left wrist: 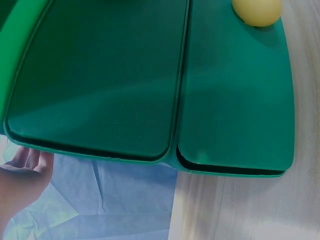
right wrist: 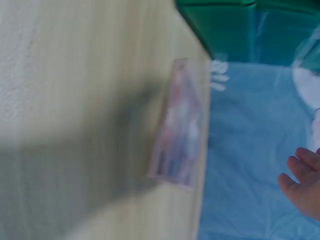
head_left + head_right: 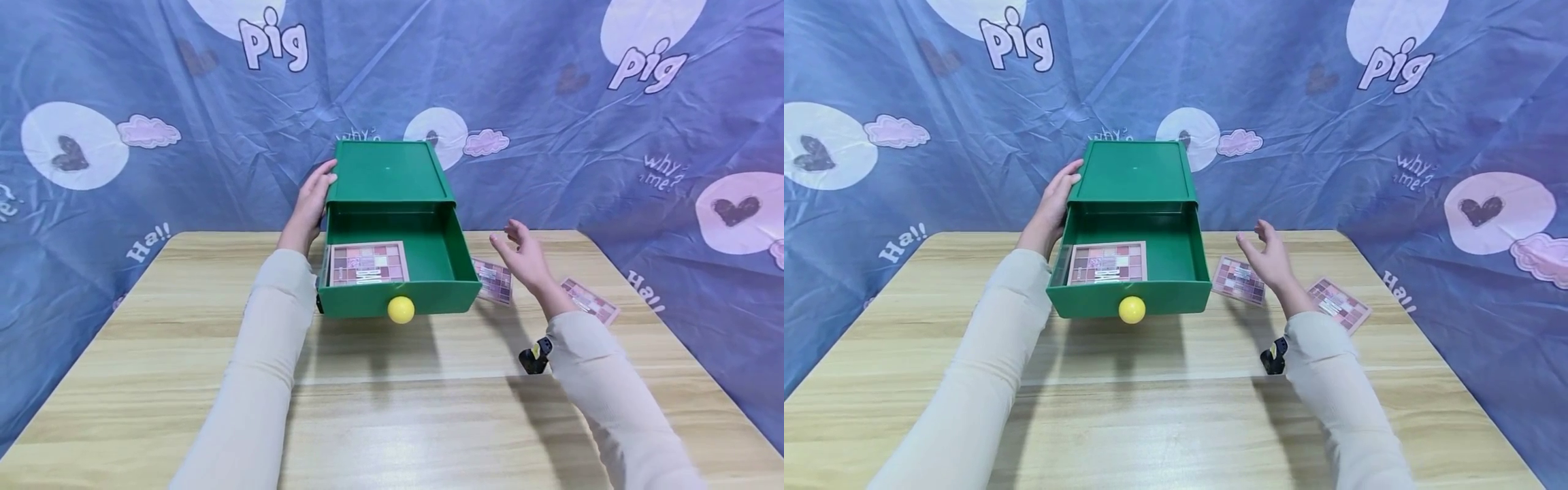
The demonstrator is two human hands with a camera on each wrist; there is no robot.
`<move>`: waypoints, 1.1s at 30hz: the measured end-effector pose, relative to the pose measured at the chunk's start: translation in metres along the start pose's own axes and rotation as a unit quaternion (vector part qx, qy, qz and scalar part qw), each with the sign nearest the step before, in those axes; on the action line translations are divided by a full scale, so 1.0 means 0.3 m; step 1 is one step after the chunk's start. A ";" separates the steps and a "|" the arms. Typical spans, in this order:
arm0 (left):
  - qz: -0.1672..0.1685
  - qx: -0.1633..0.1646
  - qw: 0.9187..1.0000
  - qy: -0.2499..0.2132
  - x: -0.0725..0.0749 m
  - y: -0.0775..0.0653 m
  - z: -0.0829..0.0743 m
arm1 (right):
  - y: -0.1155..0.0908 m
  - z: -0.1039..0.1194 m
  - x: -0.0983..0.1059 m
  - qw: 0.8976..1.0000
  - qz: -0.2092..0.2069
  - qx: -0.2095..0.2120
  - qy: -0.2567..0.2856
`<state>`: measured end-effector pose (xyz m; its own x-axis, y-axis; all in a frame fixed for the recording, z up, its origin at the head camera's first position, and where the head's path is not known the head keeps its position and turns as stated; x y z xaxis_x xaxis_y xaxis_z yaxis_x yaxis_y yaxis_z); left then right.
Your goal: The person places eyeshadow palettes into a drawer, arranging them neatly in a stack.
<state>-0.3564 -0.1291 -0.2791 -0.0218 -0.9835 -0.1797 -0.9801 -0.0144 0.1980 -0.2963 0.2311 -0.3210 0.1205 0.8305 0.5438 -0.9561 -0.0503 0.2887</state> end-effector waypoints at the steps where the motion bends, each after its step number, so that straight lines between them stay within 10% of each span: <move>1: 0.001 0.001 1.000 0.000 0.001 -0.001 0.000 | 0.002 -0.012 -0.004 1.000 0.004 -0.007 -0.008; 24: -0.003 0.005 1.000 -0.001 0.006 -0.004 -0.008 | 0.004 -0.162 -0.078 0.980 0.093 -0.157 -0.085; 33: -0.005 0.006 1.000 -0.003 0.001 0.000 -0.003 | 0.004 -0.200 -0.078 0.974 0.129 -0.154 -0.101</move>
<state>-0.3563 -0.1295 -0.2783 -0.0124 -0.9823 -0.1867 -0.9825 -0.0227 0.1847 -0.3164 0.2449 -0.3807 -0.1143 0.6846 0.7199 -0.9926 -0.0480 -0.1119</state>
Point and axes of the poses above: each hand's wrist, its own y-axis towards the middle knuckle, its own x-axis out of the back of the hand, z = x × y, the point moved 1 cm from there along y, towards the middle knuckle
